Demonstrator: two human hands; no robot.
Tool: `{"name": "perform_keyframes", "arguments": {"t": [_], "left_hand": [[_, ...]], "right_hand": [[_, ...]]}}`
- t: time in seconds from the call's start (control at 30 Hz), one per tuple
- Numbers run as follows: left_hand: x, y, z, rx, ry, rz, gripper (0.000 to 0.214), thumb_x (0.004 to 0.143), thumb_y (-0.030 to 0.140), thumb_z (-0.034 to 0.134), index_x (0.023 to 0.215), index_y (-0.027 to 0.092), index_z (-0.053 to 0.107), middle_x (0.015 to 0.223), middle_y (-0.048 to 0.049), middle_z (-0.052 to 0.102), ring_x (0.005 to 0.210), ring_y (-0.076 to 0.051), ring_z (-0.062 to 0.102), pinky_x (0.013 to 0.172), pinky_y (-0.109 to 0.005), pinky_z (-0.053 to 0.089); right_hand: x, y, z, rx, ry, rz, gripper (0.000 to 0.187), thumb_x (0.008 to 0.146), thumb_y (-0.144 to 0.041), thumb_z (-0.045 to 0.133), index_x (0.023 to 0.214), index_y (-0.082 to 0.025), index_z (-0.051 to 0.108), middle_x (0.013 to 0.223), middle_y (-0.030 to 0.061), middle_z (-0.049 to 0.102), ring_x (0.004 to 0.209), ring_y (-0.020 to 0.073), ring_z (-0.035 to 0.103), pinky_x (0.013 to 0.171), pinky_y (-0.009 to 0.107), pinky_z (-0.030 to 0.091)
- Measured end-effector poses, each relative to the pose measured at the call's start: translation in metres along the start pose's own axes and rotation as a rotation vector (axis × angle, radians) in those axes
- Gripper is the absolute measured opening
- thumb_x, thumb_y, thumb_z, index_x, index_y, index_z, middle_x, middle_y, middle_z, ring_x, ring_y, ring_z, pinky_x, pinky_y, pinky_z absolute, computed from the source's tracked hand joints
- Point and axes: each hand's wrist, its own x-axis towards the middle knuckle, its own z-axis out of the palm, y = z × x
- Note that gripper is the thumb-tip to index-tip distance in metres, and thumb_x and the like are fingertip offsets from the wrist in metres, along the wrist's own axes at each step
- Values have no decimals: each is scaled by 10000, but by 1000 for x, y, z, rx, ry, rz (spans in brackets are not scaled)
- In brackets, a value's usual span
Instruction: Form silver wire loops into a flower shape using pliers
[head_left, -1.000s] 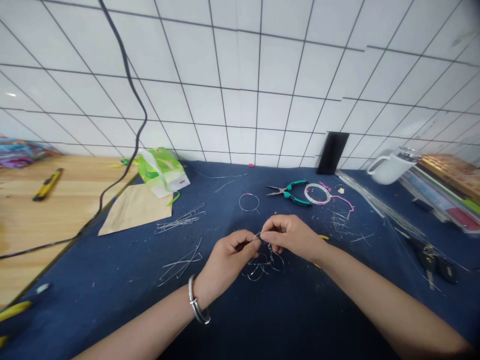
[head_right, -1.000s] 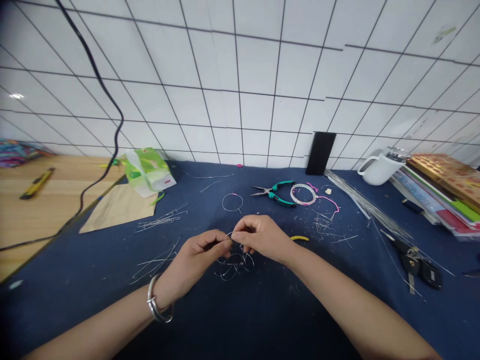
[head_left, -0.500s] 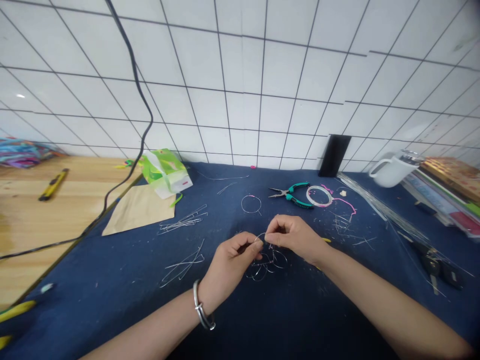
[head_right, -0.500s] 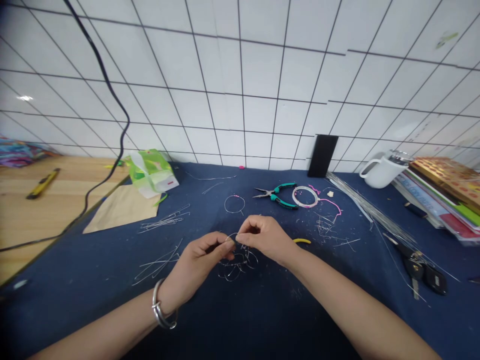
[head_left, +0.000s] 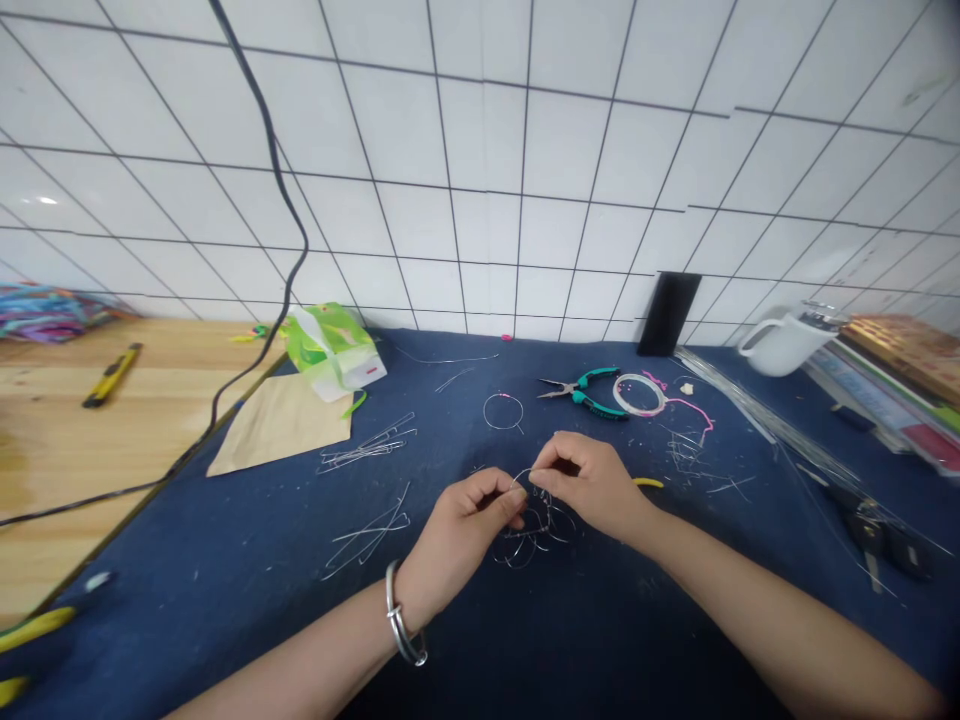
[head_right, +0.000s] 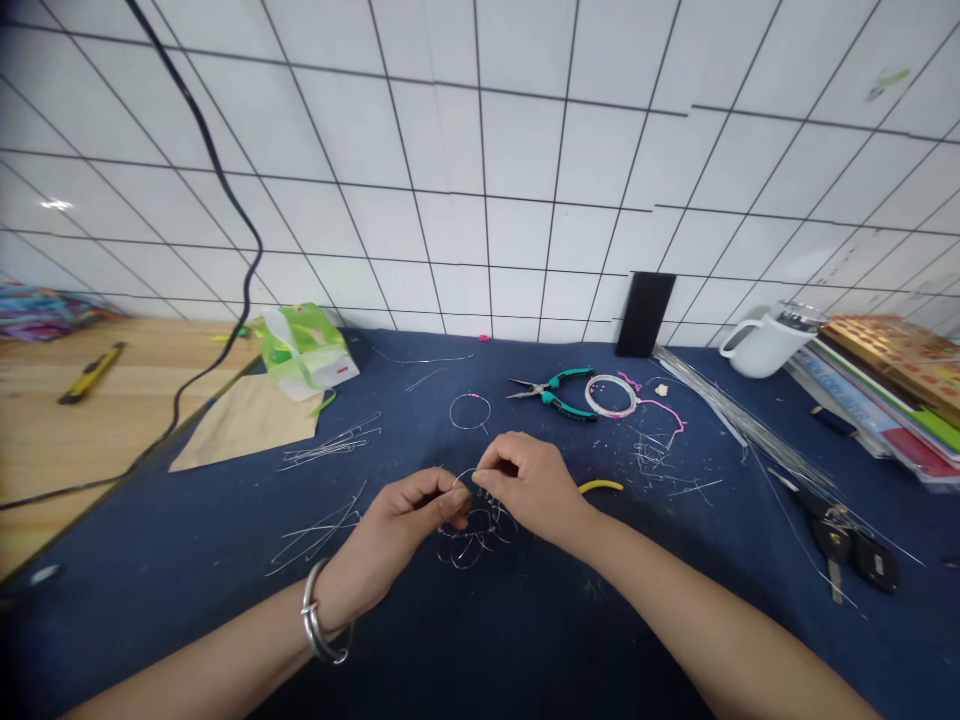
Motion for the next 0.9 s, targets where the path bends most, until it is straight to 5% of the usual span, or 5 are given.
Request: {"name": "perform_keyframes", "arguments": {"t": [0.37,0.6,0.9], "left_hand": [[2,11,-2,-1,-113,-30,147,807,262,497,743,162,586,640,25,489,580,-98,453,563,-227,372],[2,3,0,-70,-78,-98,158,764,293,578,779,150,643,666,9,520,573,-90,398,546,-227,326],[2,3,-2,-118,-79,-21,155,753,256,603,894,194,616,589,54,415,520,-75,348,484,-200,288]], "right_hand": [[-2,-6,0,-79,-3,-114,97,771,-209,565,675,-202,577,651,-28,525,656,106,479,621,237,364],[-4,-8,2,-80,4,-136,91,766,-217,582,677,-198,584,659,-24,526,653,106,481,611,235,363],[-5,-12,0,-24,11,-110,80,771,-223,577,694,-206,591,673,-23,524,646,104,478,608,234,374]]}}
